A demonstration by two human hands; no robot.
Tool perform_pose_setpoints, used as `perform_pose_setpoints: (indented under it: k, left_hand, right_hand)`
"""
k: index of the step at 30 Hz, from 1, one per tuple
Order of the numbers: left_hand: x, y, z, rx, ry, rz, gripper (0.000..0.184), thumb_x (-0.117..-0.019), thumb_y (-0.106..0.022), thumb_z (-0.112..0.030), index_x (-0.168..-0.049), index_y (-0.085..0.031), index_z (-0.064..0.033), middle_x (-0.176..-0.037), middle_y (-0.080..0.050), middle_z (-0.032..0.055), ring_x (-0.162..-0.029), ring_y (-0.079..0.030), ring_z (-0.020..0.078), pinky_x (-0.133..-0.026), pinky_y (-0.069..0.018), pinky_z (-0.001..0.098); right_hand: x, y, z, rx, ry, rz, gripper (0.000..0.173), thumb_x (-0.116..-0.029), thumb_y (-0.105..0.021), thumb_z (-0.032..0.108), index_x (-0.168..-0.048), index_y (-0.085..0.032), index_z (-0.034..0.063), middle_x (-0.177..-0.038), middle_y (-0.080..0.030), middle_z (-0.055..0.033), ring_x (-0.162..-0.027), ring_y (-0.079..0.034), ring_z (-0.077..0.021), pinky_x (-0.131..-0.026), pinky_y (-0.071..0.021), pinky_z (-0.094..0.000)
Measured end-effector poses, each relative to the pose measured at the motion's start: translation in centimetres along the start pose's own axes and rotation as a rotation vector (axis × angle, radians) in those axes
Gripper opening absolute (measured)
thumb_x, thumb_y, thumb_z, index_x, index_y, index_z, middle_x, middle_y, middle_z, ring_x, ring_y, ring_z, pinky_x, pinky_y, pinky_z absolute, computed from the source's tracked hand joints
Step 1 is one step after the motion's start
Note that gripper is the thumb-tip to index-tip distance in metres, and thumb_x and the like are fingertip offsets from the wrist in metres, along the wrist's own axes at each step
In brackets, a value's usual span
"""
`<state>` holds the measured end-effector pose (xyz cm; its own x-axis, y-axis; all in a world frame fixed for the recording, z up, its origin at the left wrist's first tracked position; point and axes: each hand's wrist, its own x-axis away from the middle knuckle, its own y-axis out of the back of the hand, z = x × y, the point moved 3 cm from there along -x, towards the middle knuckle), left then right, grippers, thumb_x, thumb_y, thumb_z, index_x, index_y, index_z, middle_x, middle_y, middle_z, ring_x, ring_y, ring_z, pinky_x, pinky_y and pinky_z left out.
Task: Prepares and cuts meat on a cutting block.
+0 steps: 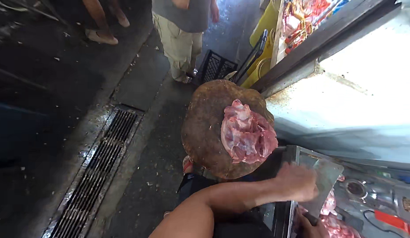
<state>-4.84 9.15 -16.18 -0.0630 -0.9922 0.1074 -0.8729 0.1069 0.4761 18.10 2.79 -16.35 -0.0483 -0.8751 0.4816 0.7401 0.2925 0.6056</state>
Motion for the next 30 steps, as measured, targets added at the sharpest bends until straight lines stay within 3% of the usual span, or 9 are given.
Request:
perform_pose_setpoints:
  k: [4, 6, 9, 12, 16, 20, 23, 25, 30]
  left_hand:
    - [0.7, 3.6, 6.5, -0.201, 0.143, -0.253, 0.064, -0.0974, -0.059, -0.040, -0.156, -0.044, -0.0193, -0.160, -0.043, 0.0129, -0.150, -0.035, 0.0378, -0.120, -0.0199, 0.0690]
    - [2.2, 4.5, 11.2, -0.300, 0.141, -0.214, 0.054, -0.0995, -0.057, -0.040, -0.145, -0.056, -0.0113, -0.157, -0.046, 0.0150, -0.150, -0.033, 0.0405, -0.123, -0.0164, 0.0670]
    - [7.2, 4.5, 14.6, -0.381, 0.016, -0.226, 0.035, -0.1026, -0.048, -0.042, -0.102, -0.074, -0.0185, -0.112, -0.073, 0.0010, -0.119, -0.064, 0.0210, -0.116, -0.0398, 0.0489]
    - [12.0, 5.9, 16.6, -0.313, 0.254, -0.286, 0.038, -0.1013, -0.047, -0.047, -0.097, -0.073, -0.0198, -0.087, -0.074, -0.0009, -0.089, -0.071, 0.0164, -0.091, -0.0557, 0.0484]
    - [14.3, 8.6, 19.2, 0.002, 0.694, -0.597, 0.038, -0.0989, -0.059, -0.045, -0.120, -0.070, -0.0146, -0.108, -0.072, 0.0057, -0.099, -0.070, 0.0200, -0.091, -0.0581, 0.0478]
    - [11.9, 8.3, 18.7, 0.112, 0.823, -0.734, 0.079, -0.0901, -0.071, -0.054, -0.150, -0.049, -0.0064, -0.139, -0.061, 0.0175, -0.130, -0.058, 0.0323, -0.111, -0.0458, 0.0552]
    - [9.9, 7.9, 17.6, 0.013, 0.940, -0.667, 0.076, -0.0883, -0.070, -0.060, -0.141, -0.057, -0.0067, -0.121, -0.070, 0.0169, -0.117, -0.064, 0.0357, -0.104, -0.0461, 0.0638]
    - [9.8, 8.0, 18.3, 0.041, 0.995, -0.595, 0.066, -0.0893, -0.062, -0.070, -0.116, -0.071, -0.0104, -0.105, -0.073, 0.0146, -0.104, -0.068, 0.0347, -0.095, -0.0490, 0.0660]
    - [9.6, 7.1, 21.0, 0.161, 0.800, -0.567, 0.062, -0.0854, -0.071, -0.063, -0.110, -0.072, -0.0059, -0.121, -0.064, 0.0181, -0.116, -0.061, 0.0344, -0.099, -0.0515, 0.0582]
  right_hand:
    - [-2.0, -0.6, -1.9, 0.004, 0.042, 0.009, 0.037, -0.1005, -0.060, 0.015, -0.129, -0.051, -0.0069, -0.087, -0.071, -0.0125, -0.071, -0.073, -0.0209, -0.069, -0.0639, -0.0417]
    - [-3.9, -1.4, -2.5, 0.024, 0.092, 0.066, 0.039, -0.1043, -0.056, 0.015, -0.133, -0.046, -0.0091, -0.093, -0.074, -0.0172, -0.073, -0.076, -0.0267, -0.068, -0.0663, -0.0451]
    - [-7.9, -1.5, -3.4, 0.186, 0.146, 0.077, 0.042, -0.1016, -0.061, 0.027, -0.129, -0.052, -0.0041, -0.074, -0.067, -0.0091, -0.057, -0.067, -0.0203, -0.055, -0.0609, -0.0422]
    - [-13.2, -1.4, -6.5, 0.326, 0.216, 0.060, 0.045, -0.0962, -0.068, 0.038, -0.128, -0.058, 0.0072, -0.073, -0.066, -0.0063, -0.055, -0.063, -0.0196, -0.054, -0.0590, -0.0456]
    - [-17.5, -1.8, -7.5, 0.352, 0.370, 0.118, 0.042, -0.0936, -0.070, 0.040, -0.123, -0.061, 0.0126, -0.073, -0.064, -0.0064, -0.052, -0.060, -0.0194, -0.051, -0.0563, -0.0476]
    - [-20.1, -1.8, -7.0, 0.415, 0.451, 0.181, 0.039, -0.0930, -0.069, 0.042, -0.121, -0.063, 0.0151, -0.073, -0.065, -0.0062, -0.056, -0.061, -0.0215, -0.054, -0.0548, -0.0510]
    - [-21.6, -1.5, -5.4, 0.471, 0.476, 0.249, 0.039, -0.0937, -0.069, 0.039, -0.124, -0.063, 0.0156, -0.075, -0.066, -0.0072, -0.058, -0.063, -0.0227, -0.057, -0.0558, -0.0529]
    - [-22.5, -1.4, -4.4, 0.514, 0.487, 0.289, 0.038, -0.0938, -0.071, 0.038, -0.125, -0.063, 0.0166, -0.076, -0.068, -0.0075, -0.059, -0.064, -0.0235, -0.058, -0.0564, -0.0541]
    - [-22.1, -1.9, -3.4, 0.544, 0.563, 0.224, 0.036, -0.0928, -0.071, 0.040, -0.120, -0.065, 0.0184, -0.074, -0.067, -0.0056, -0.062, -0.064, -0.0239, -0.060, -0.0552, -0.0547]
